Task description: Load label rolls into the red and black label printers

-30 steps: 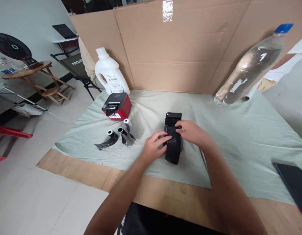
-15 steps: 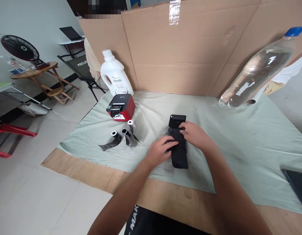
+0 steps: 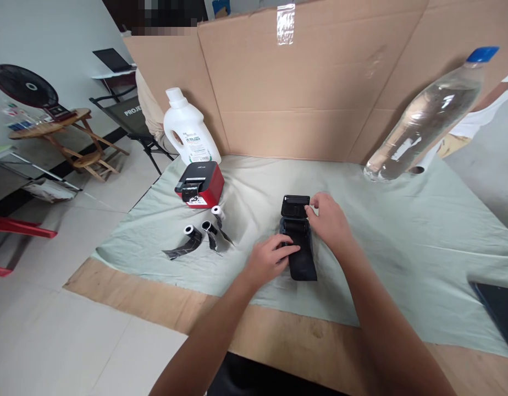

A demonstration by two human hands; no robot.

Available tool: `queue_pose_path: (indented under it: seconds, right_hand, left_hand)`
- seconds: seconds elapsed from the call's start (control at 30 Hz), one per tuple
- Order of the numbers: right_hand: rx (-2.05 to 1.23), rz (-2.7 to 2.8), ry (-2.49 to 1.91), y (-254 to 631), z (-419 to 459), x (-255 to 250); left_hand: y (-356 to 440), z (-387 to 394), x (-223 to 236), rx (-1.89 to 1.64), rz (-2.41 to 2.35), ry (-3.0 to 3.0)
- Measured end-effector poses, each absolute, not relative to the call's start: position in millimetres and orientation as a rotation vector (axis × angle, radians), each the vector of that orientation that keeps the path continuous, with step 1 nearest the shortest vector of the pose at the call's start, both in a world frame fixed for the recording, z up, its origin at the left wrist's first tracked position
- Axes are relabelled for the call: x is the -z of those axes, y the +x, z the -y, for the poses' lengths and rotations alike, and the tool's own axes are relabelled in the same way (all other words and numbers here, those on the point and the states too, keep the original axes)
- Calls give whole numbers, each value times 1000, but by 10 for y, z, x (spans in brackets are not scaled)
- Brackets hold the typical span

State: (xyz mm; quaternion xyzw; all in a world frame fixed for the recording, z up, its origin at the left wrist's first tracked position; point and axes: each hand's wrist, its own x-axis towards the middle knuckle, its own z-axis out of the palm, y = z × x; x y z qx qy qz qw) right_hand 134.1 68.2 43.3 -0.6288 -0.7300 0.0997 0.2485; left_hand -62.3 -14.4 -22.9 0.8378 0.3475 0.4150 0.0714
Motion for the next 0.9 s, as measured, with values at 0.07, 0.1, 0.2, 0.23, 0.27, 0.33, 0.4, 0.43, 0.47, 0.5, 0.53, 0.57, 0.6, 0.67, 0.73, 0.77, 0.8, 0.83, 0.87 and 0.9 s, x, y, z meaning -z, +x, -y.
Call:
queue_pose_path:
  seconds: [0.07, 0.1, 0.2, 0.23, 0.27, 0.33, 0.4, 0.43, 0.47, 0.5, 0.53, 0.57, 0.6, 0.67, 0.73, 0.77, 0.8, 0.83, 0.87, 0.9]
  right_hand:
    - [-288, 1964, -1626, 1360, -733, -369]
    - [-322, 1978, -1580, 1367, -754, -341]
    - [-419, 2032, -1488, 1402, -781, -328]
    - [-440, 2048, -1472, 1421, -774, -353]
    - [-460, 2066, -1460, 1440, -760, -389]
    - [-505, 2117, -1455, 1477, -710, -486]
    - [-551, 2180, -1460, 1496, -644, -587]
    - [-567, 2211, -1465, 1497, -609, -632]
    - [-577, 2238, -1472, 1494, -576, -671]
    - [-585, 2262, -1481, 1488, -544, -703]
    - [-592, 2283, -1490, 1480, -515, -730]
    - [-600, 2303, -1498, 1473, -488, -752]
    - [-609, 2323, -1508, 1467, -465, -770]
    - [-638, 2374, -1519, 1458, -429, -798]
    - [-683, 2432, -1511, 1446, -406, -818]
    - [-708, 2451, -1499, 1437, -400, -824]
    - [-728, 2457, -1487, 1424, -397, -827]
    - [-740, 2448, -1480, 1409, -398, -826]
    - [-745, 2432, -1484, 1393, -403, -818]
    - [-747, 2413, -1504, 1379, -411, -804]
  left_hand:
    - [-621, 150, 225, -1277, -1010, 2532]
    - [-620, 154, 221, -1288, -992, 2541]
    - [-615, 168, 195, -1301, -947, 2567]
    - [-611, 174, 184, -1307, -939, 2574]
    - [-607, 180, 174, -1317, -933, 2580]
    - [-595, 193, 157, -1332, -924, 2594]
    - [-582, 204, 148, -1340, -913, 2605]
    - [-575, 209, 147, -1342, -905, 2609]
    - [-570, 213, 147, -1343, -899, 2613]
    - [-566, 216, 148, -1344, -893, 2617]
    - [-564, 219, 150, -1342, -889, 2621]
    - [-564, 220, 152, -1334, -887, 2625]
    - [-567, 221, 155, -1323, -887, 2627]
    - [-580, 218, 160, -1293, -885, 2625]
    - [-600, 214, 162, -1262, -873, 2626]
    - [-611, 211, 161, -1249, -863, 2628]
    - [-621, 208, 157, -1239, -853, 2630]
    - [-631, 206, 152, -1226, -845, 2633]
    - [-641, 204, 145, -1206, -842, 2635]
    - [-649, 203, 138, -1182, -846, 2635]
